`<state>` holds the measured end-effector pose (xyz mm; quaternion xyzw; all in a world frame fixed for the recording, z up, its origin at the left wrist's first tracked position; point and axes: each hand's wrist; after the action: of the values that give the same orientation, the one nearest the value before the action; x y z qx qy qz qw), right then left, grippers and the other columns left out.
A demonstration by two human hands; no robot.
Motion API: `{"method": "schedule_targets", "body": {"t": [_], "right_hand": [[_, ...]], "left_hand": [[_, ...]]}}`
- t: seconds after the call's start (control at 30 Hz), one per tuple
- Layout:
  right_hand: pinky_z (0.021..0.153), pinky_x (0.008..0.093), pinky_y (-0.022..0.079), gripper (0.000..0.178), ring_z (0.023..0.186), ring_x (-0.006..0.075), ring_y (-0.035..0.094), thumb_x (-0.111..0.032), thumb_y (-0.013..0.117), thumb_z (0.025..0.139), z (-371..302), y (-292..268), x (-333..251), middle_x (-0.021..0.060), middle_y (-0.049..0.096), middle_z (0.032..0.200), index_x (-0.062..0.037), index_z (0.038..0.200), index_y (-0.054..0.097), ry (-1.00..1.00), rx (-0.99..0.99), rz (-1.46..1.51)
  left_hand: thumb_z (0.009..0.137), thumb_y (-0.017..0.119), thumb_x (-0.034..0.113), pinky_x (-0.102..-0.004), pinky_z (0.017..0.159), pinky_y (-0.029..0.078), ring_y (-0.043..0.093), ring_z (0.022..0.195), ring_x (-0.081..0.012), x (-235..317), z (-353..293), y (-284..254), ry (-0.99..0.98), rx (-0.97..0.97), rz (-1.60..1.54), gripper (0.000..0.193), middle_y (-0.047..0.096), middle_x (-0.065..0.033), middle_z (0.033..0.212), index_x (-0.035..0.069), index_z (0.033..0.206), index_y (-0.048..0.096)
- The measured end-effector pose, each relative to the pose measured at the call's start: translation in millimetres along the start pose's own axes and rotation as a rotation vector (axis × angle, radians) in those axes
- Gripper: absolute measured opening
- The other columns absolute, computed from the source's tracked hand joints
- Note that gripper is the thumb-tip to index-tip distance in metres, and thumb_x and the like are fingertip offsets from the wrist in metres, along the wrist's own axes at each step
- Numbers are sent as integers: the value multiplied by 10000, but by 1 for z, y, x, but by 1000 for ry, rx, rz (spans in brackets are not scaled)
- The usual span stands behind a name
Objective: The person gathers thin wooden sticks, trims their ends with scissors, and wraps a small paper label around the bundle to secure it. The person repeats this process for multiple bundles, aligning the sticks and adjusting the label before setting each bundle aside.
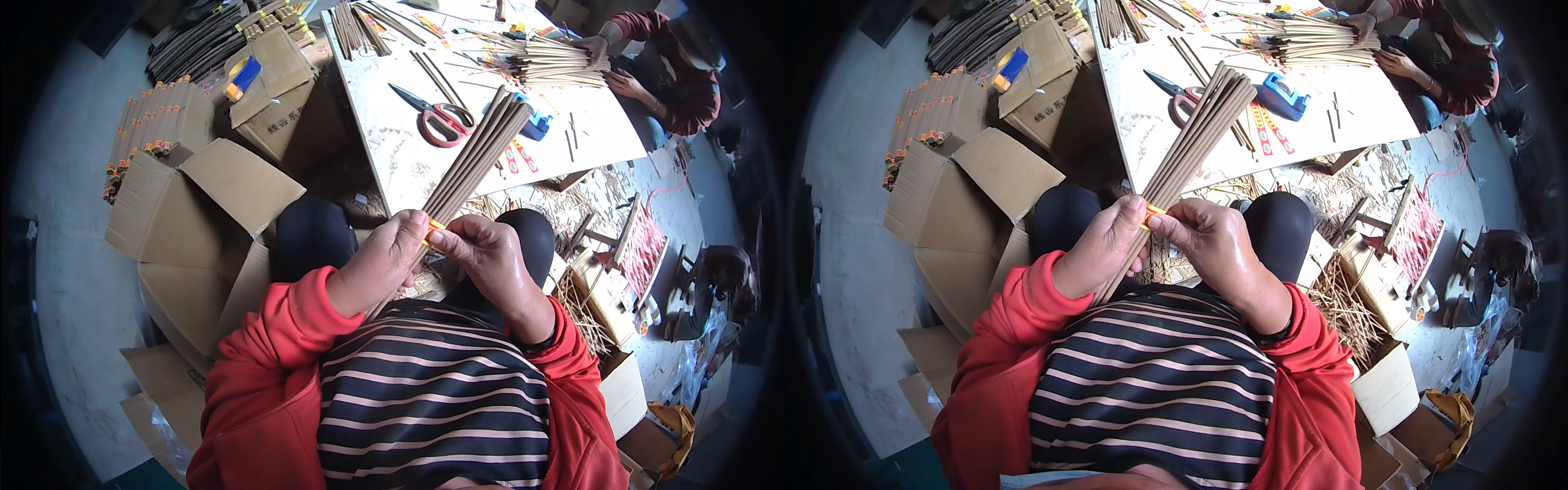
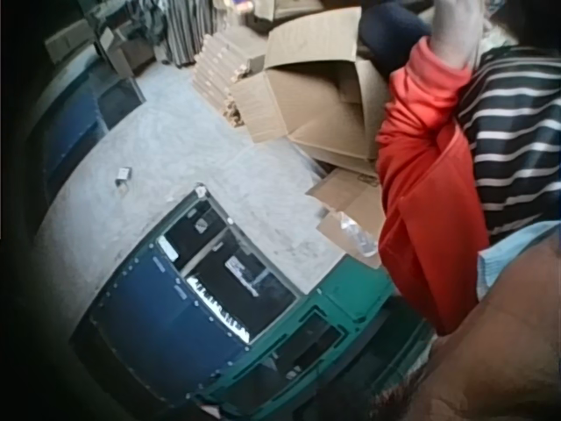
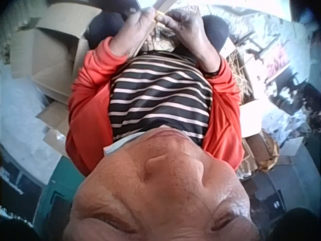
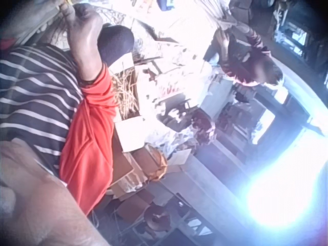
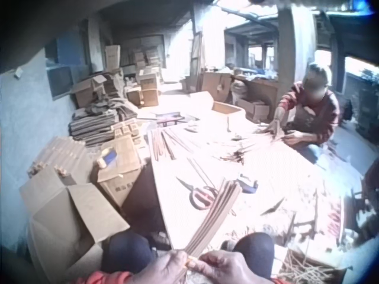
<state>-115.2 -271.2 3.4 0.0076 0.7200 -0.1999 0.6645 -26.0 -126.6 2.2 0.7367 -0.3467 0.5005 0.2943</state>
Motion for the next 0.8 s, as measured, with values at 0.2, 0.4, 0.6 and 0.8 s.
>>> {"method": "schedule_targets", "body": {"t": [0.2,0.4,0.6,0.8], "right_hand": [[557,226,403,336,639,58,476,-300,582,880,-3,0,-2,16,562,680,30,827,612,-6,-83,49],[656,233,436,295,723,89,527,-251,531,915,-4,8,16,41,590,842,31,997,558,8,-150,400],[659,284,506,237,715,199,619,-147,502,921,0,19,22,123,594,921,34,1074,499,-160,-272,844],[676,339,537,265,742,242,640,-79,555,877,5,8,31,147,601,950,40,1107,497,-168,-396,883]], "left_hand": [[974,283,381,-167,432,382,418,479,-47,1,-1,5,63,4,34,401,434,14,638,37,1005,487],[971,283,395,-164,433,389,426,485,-42,0,2,1,90,-74,12,407,432,12,635,37,1012,472],[973,280,387,-170,452,414,455,528,-51,-3,2,-10,17,-276,-117,514,478,-14,730,64,1372,252],[948,329,439,-188,462,445,490,596,-85,10,-5,-3,70,-309,-236,624,493,-50,920,258,1436,-15]]}}
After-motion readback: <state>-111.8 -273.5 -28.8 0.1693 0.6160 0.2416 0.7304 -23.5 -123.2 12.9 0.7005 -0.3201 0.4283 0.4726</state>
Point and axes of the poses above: each hand's wrist, its own z-axis towards the middle knuckle, its own y-axis out of the palm, x = y × z
